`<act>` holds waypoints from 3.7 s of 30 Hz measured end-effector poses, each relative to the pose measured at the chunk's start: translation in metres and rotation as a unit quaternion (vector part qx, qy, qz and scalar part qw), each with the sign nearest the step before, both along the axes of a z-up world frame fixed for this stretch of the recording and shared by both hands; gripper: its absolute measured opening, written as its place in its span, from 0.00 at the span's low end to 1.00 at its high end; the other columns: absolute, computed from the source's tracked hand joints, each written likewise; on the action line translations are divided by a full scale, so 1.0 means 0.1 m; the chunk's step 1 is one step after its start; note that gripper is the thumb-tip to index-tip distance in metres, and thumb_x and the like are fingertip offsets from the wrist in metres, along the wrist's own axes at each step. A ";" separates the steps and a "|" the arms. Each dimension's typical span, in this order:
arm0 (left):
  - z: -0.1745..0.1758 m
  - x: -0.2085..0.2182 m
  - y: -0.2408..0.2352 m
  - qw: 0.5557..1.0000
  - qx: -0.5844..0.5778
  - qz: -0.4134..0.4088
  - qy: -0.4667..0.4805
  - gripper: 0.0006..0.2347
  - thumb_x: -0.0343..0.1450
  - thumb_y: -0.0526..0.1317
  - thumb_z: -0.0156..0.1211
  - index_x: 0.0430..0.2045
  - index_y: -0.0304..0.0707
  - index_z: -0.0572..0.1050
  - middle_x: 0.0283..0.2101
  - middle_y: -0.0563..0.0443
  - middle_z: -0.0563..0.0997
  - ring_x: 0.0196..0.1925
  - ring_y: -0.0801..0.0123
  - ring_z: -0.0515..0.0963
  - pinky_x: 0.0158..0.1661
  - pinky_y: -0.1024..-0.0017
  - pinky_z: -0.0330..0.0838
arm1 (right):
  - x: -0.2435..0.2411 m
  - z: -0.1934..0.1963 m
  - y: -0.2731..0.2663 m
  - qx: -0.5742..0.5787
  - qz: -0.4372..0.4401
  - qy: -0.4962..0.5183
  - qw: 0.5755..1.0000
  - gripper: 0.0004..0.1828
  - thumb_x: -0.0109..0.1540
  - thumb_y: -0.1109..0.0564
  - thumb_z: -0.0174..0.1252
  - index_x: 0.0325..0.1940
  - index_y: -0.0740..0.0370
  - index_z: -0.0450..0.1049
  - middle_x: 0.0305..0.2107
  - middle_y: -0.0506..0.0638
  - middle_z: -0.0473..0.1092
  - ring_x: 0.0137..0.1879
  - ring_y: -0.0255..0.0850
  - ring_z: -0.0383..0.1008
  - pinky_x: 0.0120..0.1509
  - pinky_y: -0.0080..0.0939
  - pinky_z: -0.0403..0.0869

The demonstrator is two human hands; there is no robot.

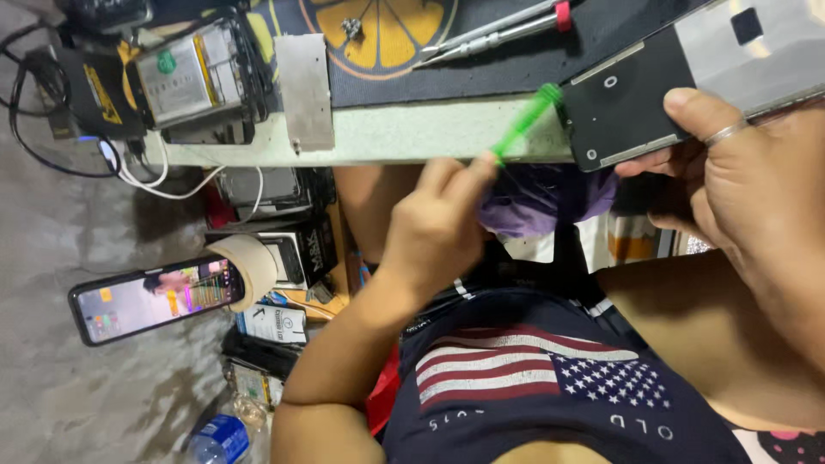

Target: The person disassembles a mobile phone, removes the back cover, cleans the interior with a brush, and detaches internal components using a screwdriver and tweezers.

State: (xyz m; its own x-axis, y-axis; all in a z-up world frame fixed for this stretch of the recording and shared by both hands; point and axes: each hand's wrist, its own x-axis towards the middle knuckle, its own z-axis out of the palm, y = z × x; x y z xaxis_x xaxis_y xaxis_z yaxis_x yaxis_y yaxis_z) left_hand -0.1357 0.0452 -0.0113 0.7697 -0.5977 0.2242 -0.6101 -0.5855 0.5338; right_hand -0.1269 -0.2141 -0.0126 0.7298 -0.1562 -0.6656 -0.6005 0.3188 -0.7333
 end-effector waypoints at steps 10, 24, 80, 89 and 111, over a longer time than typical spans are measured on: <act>0.11 0.05 -0.11 0.999 0.032 -0.020 0.013 0.25 0.63 0.26 0.57 0.58 0.26 0.69 0.38 0.34 0.73 0.31 0.44 0.76 0.31 0.56 0.73 | 0.00 0.02 0.03 -0.040 -0.057 -0.061 0.996 0.13 0.69 0.58 0.54 0.56 0.66 0.70 0.38 0.53 0.76 0.35 0.41 0.81 0.27 0.42 0.79; 0.25 0.14 -0.16 0.992 -0.086 -0.020 0.091 0.17 0.72 0.25 0.58 0.55 0.34 0.72 0.40 0.41 0.75 0.35 0.52 0.80 0.33 0.62 0.77 | -0.03 -0.04 -0.01 -0.058 -0.062 -0.094 0.992 0.10 0.69 0.60 0.57 0.52 0.67 0.72 0.36 0.52 0.75 0.32 0.40 0.79 0.30 0.42 0.79; 0.48 0.14 -0.41 0.995 0.016 -0.020 -0.094 0.19 0.73 0.32 0.60 0.61 0.46 0.74 0.37 0.51 0.74 0.31 0.62 0.79 0.26 0.67 0.71 | -0.17 -0.15 -0.33 -0.051 0.091 -0.081 0.991 0.24 0.56 0.70 0.62 0.57 0.74 0.73 0.37 0.62 0.77 0.34 0.46 0.81 0.33 0.44 0.83; 0.23 0.30 0.03 0.977 0.078 0.148 -0.131 0.22 0.71 0.30 0.59 0.61 0.51 0.74 0.38 0.51 0.73 0.30 0.60 0.78 0.32 0.64 0.74 | -0.14 -0.14 -0.62 0.012 0.112 -0.075 0.991 0.19 0.61 0.65 0.60 0.56 0.75 0.75 0.31 0.70 0.76 0.29 0.52 0.82 0.27 0.43 0.77; 0.10 0.17 -0.21 0.996 0.063 0.064 -0.021 0.26 0.69 0.24 0.57 0.64 0.37 0.71 0.42 0.40 0.73 0.34 0.53 0.80 0.35 0.60 0.76 | -0.41 -0.29 -0.54 -0.064 0.070 -0.042 0.995 0.21 0.63 0.62 0.54 0.57 0.79 0.70 0.36 0.70 0.75 0.33 0.53 0.80 0.38 0.52 0.80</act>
